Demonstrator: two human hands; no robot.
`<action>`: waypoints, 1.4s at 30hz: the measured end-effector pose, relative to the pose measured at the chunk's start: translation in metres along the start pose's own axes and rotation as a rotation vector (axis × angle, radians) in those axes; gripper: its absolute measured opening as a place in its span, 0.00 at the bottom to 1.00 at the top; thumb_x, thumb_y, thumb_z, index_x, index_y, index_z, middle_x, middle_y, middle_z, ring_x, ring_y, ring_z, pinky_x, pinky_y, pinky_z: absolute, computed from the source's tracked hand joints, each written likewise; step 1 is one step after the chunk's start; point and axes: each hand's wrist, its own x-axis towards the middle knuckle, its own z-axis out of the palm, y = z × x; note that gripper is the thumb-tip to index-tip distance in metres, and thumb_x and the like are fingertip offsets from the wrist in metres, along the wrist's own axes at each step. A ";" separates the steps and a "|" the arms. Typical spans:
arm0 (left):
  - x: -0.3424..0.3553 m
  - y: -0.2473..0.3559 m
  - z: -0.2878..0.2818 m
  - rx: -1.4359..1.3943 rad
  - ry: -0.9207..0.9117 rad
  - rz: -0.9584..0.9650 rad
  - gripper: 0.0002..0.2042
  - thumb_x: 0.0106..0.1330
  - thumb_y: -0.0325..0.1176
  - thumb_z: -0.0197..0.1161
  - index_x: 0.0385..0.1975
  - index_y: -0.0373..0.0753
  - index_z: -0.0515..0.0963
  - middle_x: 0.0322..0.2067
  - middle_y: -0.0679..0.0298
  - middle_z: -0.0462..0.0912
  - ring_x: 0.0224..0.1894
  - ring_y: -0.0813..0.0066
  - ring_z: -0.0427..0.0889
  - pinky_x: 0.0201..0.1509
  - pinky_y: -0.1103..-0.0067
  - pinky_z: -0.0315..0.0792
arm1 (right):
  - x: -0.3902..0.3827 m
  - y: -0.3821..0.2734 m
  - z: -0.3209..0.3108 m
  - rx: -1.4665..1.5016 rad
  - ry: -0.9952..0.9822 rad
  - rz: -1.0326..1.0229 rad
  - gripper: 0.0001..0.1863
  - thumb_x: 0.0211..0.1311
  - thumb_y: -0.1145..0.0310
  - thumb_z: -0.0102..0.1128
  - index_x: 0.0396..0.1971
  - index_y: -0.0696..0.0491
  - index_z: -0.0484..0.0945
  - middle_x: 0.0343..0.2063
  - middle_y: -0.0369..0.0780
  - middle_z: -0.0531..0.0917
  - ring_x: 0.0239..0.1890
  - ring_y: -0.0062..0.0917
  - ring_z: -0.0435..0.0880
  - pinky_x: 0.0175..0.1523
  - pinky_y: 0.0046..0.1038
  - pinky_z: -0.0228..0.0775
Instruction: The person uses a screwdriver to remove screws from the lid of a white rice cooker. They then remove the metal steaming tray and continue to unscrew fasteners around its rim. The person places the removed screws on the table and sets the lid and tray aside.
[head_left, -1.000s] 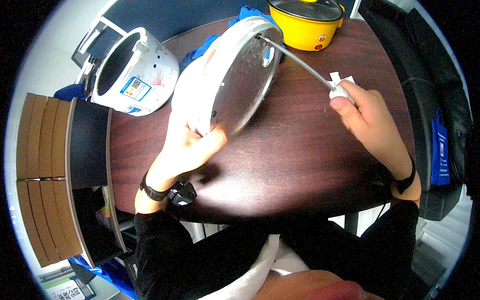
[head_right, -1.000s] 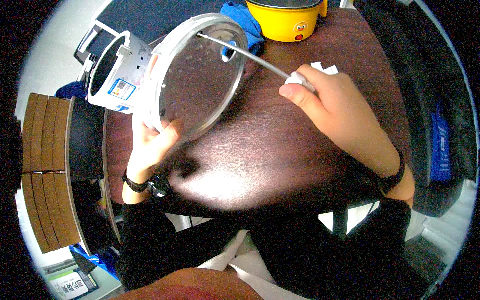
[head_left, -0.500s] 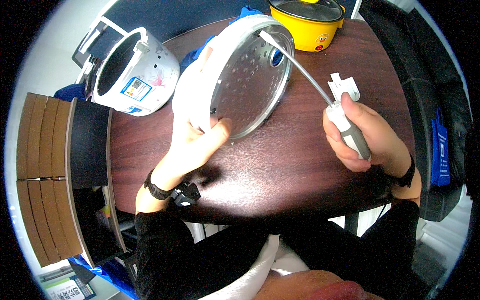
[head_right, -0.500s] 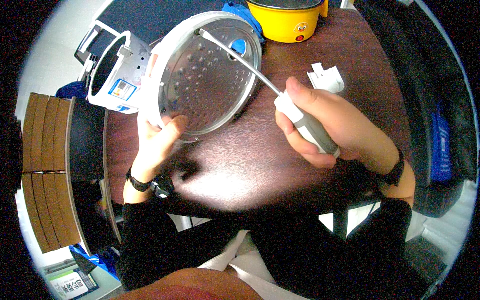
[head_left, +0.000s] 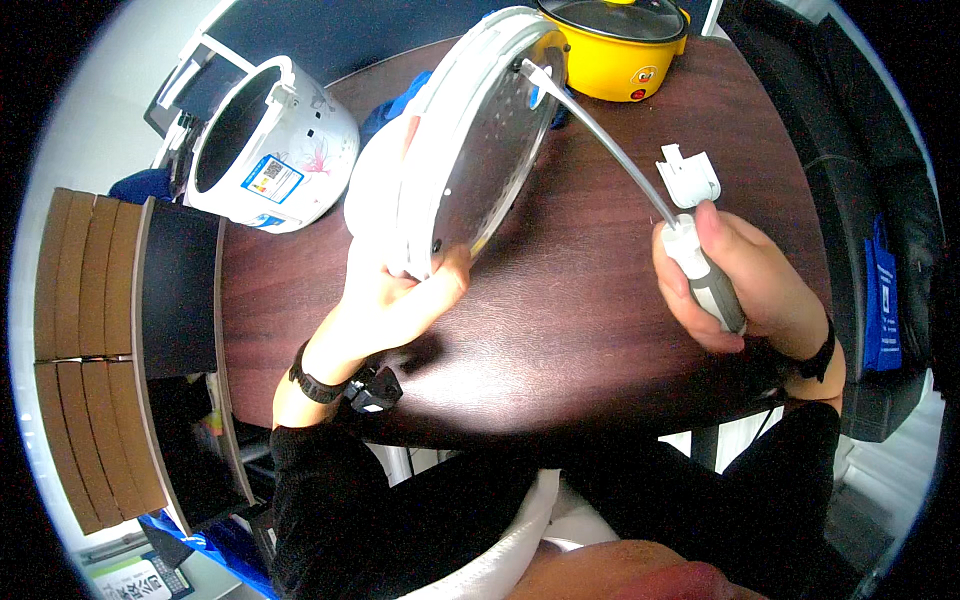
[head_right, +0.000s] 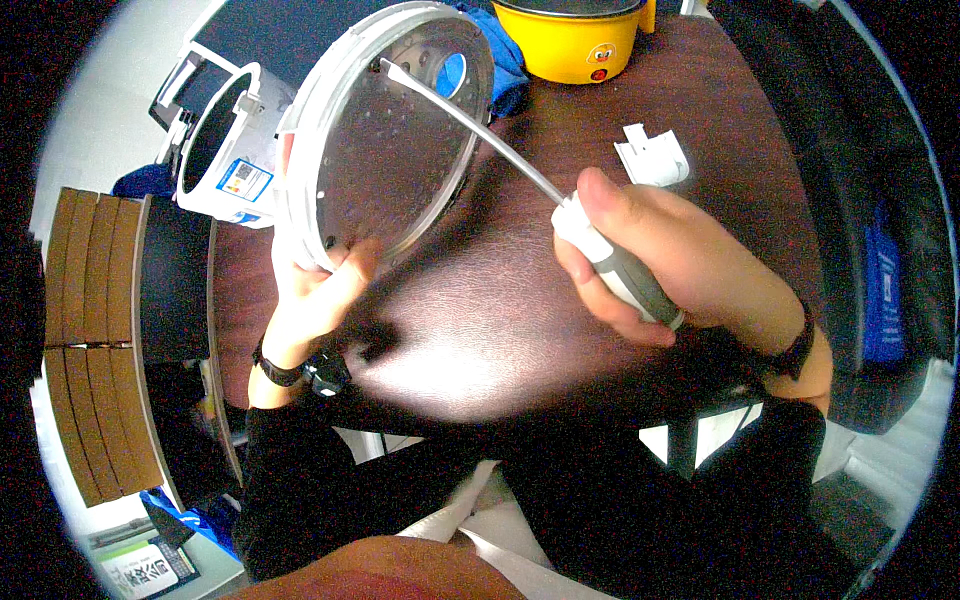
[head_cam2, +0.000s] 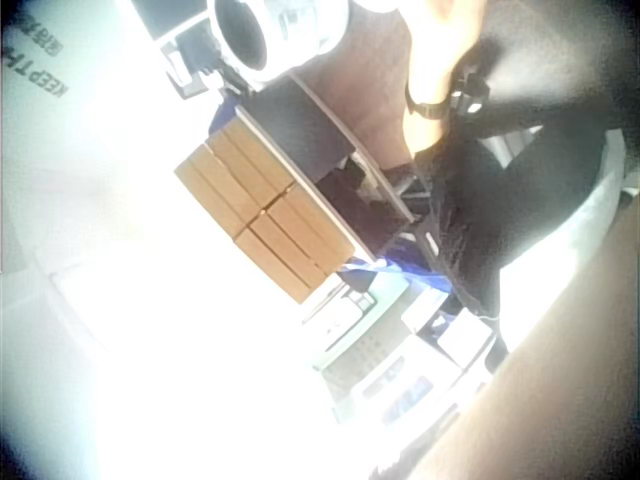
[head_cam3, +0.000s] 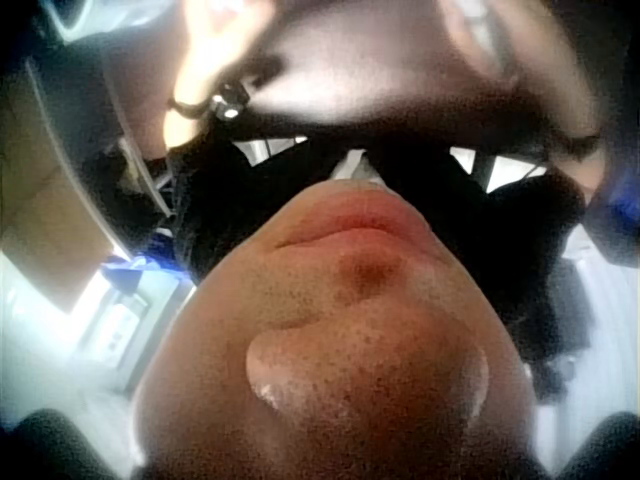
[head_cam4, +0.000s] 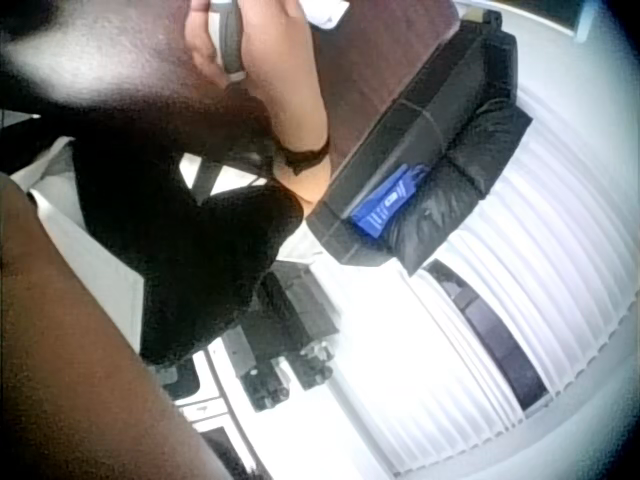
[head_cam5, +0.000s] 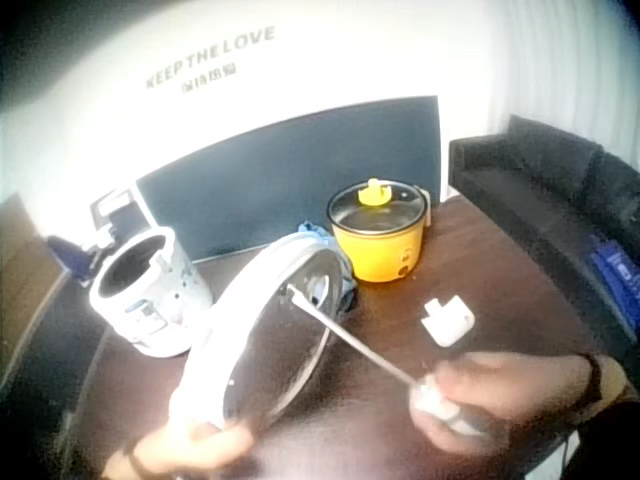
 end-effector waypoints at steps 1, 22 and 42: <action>0.000 0.000 -0.003 0.033 -0.028 0.015 0.20 0.51 0.22 0.59 0.47 0.29 0.69 0.30 0.65 0.75 0.31 0.81 0.72 0.37 0.82 0.68 | -0.001 -0.001 -0.001 -0.125 0.058 -0.028 0.31 0.66 0.42 0.27 0.22 0.53 0.67 0.06 0.33 0.66 0.05 0.15 0.61 0.09 0.17 0.50; 0.001 -0.008 -0.014 -0.168 -0.061 -0.281 0.36 0.48 0.24 0.61 0.61 0.34 0.56 0.45 0.65 0.70 0.41 0.79 0.69 0.44 0.80 0.65 | 0.001 0.001 -0.003 -0.513 0.358 -0.175 0.21 0.65 0.52 0.42 0.25 0.56 0.69 0.09 0.39 0.70 0.08 0.28 0.67 0.15 0.24 0.57; -0.001 -0.001 -0.018 0.143 -0.112 0.061 0.12 0.46 0.24 0.60 0.33 0.34 0.74 0.26 0.64 0.76 0.28 0.76 0.74 0.36 0.80 0.68 | -0.016 -0.009 0.003 -0.240 0.178 -0.024 0.25 0.66 0.49 0.37 0.20 0.54 0.68 0.08 0.34 0.69 0.08 0.18 0.66 0.14 0.19 0.54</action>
